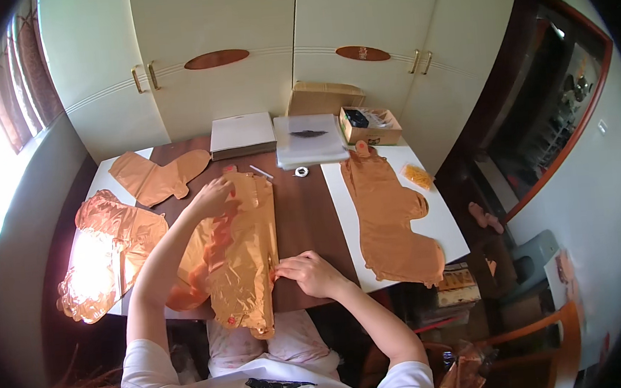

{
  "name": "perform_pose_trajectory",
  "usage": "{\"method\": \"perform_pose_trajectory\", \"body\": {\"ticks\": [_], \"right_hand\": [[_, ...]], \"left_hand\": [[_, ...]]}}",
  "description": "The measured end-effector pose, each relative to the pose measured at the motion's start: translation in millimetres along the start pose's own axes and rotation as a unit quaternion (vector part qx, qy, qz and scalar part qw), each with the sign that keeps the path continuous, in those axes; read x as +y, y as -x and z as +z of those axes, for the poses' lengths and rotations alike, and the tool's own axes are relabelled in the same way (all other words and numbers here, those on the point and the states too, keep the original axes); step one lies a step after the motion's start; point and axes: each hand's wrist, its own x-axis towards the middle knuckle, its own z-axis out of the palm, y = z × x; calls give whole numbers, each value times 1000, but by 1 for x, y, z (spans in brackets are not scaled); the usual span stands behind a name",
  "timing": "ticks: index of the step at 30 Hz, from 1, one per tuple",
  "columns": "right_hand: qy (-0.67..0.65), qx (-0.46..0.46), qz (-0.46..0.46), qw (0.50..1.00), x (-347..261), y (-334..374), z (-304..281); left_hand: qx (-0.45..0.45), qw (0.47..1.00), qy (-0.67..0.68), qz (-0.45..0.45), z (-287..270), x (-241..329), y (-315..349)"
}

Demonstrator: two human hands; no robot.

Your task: Folding and smoothing out large letter-shaped foil balloons on a desk.

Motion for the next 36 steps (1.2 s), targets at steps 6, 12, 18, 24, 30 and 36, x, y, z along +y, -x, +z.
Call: {"method": "perform_pose_trajectory", "body": {"ticks": [6,12,18,24,30,36], "right_hand": [[-59,29,-5,998,-1,-1,-3],[-105,42,30,993,7,-2,-1],[-15,105,95,990,31,-38,13],[25,127,120,984,50,-50,27],[44,139,124,982,45,-52,27],[32,152,121,980,48,-52,30]], "left_hand": [[-93,993,66,-26,-22,2,111],[-15,998,62,17,-21,16,171],[-5,999,38,18,-19,24,175],[-16,999,29,20,-14,27,168],[-7,999,24,34,-12,30,163],[-10,999,20,47,-9,38,153]]}}
